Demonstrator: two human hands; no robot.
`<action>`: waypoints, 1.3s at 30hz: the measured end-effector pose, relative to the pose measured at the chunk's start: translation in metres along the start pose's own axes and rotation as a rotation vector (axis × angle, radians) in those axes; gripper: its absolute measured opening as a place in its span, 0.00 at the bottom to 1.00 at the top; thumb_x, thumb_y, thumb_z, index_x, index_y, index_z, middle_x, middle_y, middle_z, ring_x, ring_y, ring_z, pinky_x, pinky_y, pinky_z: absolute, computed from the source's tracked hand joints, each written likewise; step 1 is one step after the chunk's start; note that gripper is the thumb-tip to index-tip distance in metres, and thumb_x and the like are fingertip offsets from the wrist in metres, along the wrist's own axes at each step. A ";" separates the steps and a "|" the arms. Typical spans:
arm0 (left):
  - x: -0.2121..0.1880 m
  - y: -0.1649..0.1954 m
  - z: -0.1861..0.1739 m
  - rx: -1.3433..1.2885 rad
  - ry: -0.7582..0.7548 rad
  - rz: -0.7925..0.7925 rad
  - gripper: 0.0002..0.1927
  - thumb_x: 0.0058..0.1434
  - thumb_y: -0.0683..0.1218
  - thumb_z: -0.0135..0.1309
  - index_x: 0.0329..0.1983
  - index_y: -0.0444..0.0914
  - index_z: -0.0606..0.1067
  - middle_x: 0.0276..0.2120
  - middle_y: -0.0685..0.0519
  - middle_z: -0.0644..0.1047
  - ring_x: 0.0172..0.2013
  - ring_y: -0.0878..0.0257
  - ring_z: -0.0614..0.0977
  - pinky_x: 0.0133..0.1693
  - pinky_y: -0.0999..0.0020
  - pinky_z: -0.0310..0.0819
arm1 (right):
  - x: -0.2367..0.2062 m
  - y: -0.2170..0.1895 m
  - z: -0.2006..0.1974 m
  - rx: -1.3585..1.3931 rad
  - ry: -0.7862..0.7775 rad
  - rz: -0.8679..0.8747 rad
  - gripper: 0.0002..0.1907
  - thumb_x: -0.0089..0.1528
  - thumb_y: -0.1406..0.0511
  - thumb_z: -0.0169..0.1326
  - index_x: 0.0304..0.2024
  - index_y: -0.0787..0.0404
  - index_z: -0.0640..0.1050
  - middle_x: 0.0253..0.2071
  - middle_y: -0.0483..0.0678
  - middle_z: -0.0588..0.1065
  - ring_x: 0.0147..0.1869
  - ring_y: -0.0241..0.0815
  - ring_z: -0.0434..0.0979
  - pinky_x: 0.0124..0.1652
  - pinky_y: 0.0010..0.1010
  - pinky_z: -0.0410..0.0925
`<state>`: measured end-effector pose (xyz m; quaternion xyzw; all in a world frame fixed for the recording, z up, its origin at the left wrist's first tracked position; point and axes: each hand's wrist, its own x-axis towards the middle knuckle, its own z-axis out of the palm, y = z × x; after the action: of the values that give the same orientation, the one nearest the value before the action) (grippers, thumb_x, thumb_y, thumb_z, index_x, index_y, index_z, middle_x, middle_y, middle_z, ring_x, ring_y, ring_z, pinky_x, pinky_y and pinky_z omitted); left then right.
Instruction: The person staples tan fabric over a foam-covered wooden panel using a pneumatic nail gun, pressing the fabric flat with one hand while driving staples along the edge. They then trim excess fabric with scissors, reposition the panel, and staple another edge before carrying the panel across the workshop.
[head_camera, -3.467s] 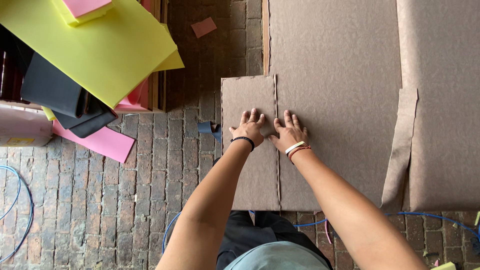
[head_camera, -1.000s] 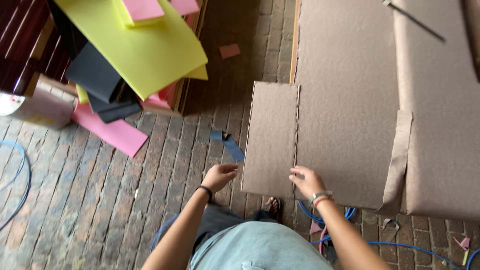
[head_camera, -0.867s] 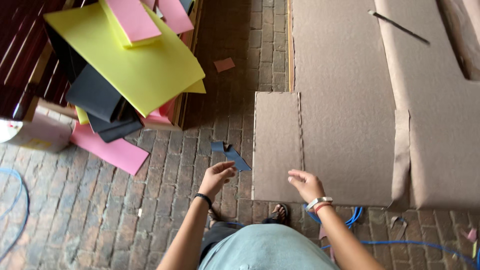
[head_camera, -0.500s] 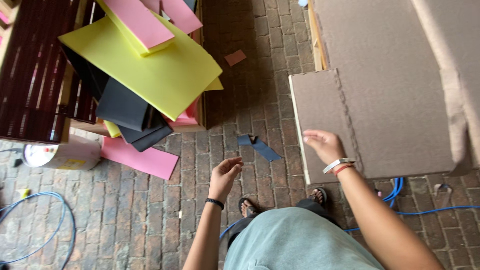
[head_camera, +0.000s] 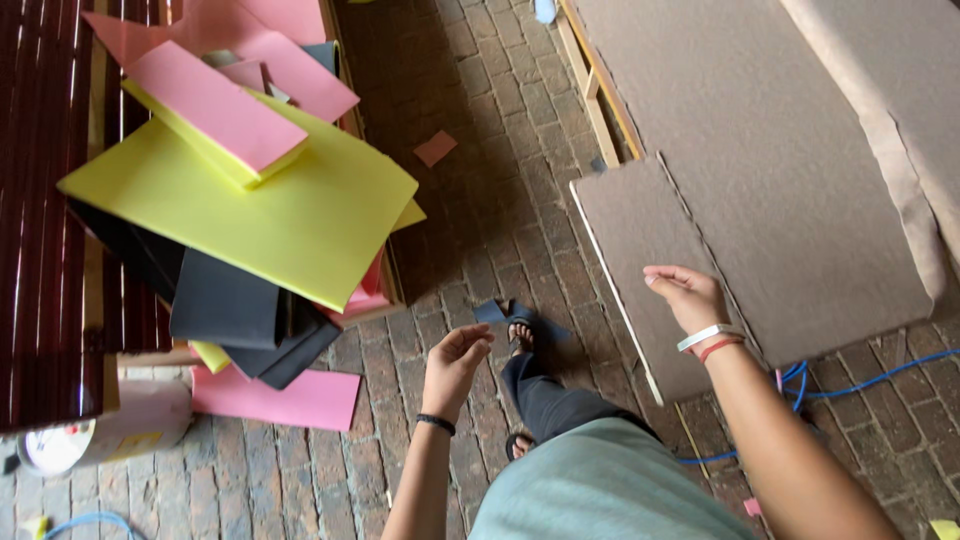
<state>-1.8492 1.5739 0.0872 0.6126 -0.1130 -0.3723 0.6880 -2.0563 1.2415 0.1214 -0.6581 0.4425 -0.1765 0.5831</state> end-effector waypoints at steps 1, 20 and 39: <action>0.012 0.006 -0.003 0.032 -0.017 -0.002 0.14 0.64 0.38 0.55 0.53 0.32 0.78 0.44 0.52 0.83 0.45 0.68 0.82 0.49 0.74 0.75 | 0.013 0.002 0.008 0.008 0.036 0.040 0.13 0.61 0.63 0.61 0.48 0.59 0.84 0.45 0.43 0.82 0.50 0.33 0.78 0.50 0.27 0.68; 0.286 0.141 -0.063 0.069 0.041 -0.118 0.17 0.62 0.40 0.56 0.55 0.34 0.78 0.43 0.53 0.84 0.39 0.68 0.83 0.44 0.73 0.78 | 0.288 -0.093 0.144 0.217 0.025 0.007 0.12 0.59 0.62 0.62 0.44 0.58 0.85 0.39 0.38 0.82 0.41 0.26 0.77 0.38 0.22 0.66; 0.708 0.275 -0.054 0.284 -0.235 -0.264 0.14 0.64 0.41 0.55 0.53 0.35 0.80 0.42 0.53 0.85 0.37 0.68 0.82 0.38 0.73 0.74 | 0.548 -0.197 0.190 -0.139 0.415 0.245 0.31 0.56 0.56 0.62 0.62 0.54 0.76 0.64 0.53 0.74 0.68 0.48 0.73 0.63 0.36 0.64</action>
<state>-1.2203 1.1464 0.1173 0.6653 -0.1625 -0.5083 0.5221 -1.5413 0.9116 0.0988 -0.5877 0.6403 -0.2050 0.4500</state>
